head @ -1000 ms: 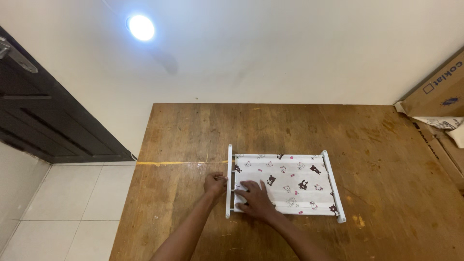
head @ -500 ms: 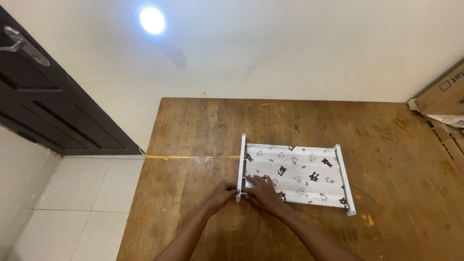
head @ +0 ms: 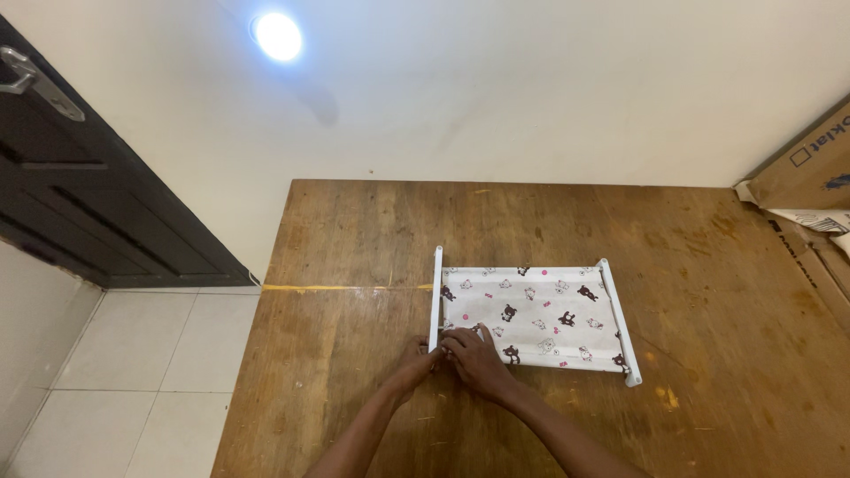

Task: The person disassembles a small multi-tiered fabric shelf unit. They remove the top shelf, then detach the fabric panels and metal rods from the frame, placing the components on a wooden table. The person continues to remove additional fabric panels and rods from the remaining structure.

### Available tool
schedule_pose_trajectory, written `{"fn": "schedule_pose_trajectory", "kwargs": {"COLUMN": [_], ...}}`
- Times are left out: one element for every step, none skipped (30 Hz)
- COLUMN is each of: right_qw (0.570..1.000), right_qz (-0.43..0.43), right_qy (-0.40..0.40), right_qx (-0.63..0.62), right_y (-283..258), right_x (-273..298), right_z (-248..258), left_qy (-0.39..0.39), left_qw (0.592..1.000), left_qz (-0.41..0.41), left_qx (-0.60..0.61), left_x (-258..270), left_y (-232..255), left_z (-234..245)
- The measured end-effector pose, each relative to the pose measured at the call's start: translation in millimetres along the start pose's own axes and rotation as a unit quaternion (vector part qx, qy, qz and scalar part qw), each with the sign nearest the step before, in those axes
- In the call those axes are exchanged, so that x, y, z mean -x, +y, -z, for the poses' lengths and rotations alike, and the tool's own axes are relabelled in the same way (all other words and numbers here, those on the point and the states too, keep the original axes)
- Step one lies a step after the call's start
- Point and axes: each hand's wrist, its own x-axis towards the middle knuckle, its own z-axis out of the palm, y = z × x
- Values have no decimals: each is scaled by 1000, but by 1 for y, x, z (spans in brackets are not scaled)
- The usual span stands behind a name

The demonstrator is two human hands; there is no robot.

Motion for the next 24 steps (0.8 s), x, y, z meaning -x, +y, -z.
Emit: {"fn": "schedule_pose_trajectory", "kwargs": {"right_qw": [1000, 1000, 1000, 1000, 999, 998, 999, 999, 999, 999, 999, 999, 998, 994, 987, 982, 974, 964, 954, 940, 924, 904, 885, 865], "right_qz": [-2, -5, -7, -14, -22, -29, -29, -29, -27, -23, -20, -16, -47, -77, -107, -126, -146, -165, -206, -247, -274, -300, -319, -338], "right_qy": [-3, -6, -9, -21, -34, -47, -43, -39, -36, -32, -30, -27, -34, -40, -46, -19, 6, 32, 78, 123, 177, 229, 238, 245], "right_qx": [2, 4, 5, 8, 10, 12, 14, 17, 19, 13, 8, 2, -34, -71, -108, -141, -173, -205, -203, -200, -201, -202, -240, -278], "right_y": [-1, -2, -3, -4, -5, -6, -7, -7, -8, -9, -10, -12, -12, -12, -12, -10, -5, -1, 5, 12, 21, 29, 36, 43], "right_x": [-1, -2, -3, -3, -3, -2, -1, 2, 2, 1, 2, 3, 2, 1, -2, -8, -17, -23, -31, -41, -51, -61, -70, -78], "right_z": [1, 1, 1, 1, 1, 1, 1, 2, 2, 3, 4, 3, 4, 5, 5, 7, 10, 13, 17, 23, 29, 35, 40, 45], "left_qy": [1, 1, 2, 26, 50, 75, 59, 44, 31, 45, 58, 71, 67, 62, 59, 71, 83, 95, 90, 86, 83, 85, 88, 91], "left_qw": [1000, 999, 998, 998, 997, 995, 994, 992, 989, 991, 993, 994, 991, 987, 982, 984, 985, 985, 983, 982, 981, 978, 975, 972], "left_qz": [-5, -10, -15, -30, -44, -59, -86, -113, -141, -121, -100, -79, -112, -145, -177, -155, -133, -110, -119, -128, -136, -137, -138, -138], "left_qx": [22, 44, 66, 46, 27, 7, -5, -18, -31, -27, -22, -18, -16, -15, -14, -43, -71, -98, -103, -109, -114, -132, -150, -168], "left_x": [0, 1, 3, 5, 7, 10, 14, 20, 24, 28, 34, 41, 46, 52, 58, 62, 63, 63, 65, 66, 68, 68, 68, 67], "left_y": [1, 2, 3, 5, 8, 12, 14, 17, 21, 27, 30, 34, 39, 45, 51, 59, 68, 78, 86, 95, 103, 111, 120, 129], "left_z": [-1, -1, -1, 0, 2, 3, 5, 7, 9, 10, 9, 9, 10, 13, 18, 25, 33, 41, 51, 62, 74, 85, 97, 108]}}
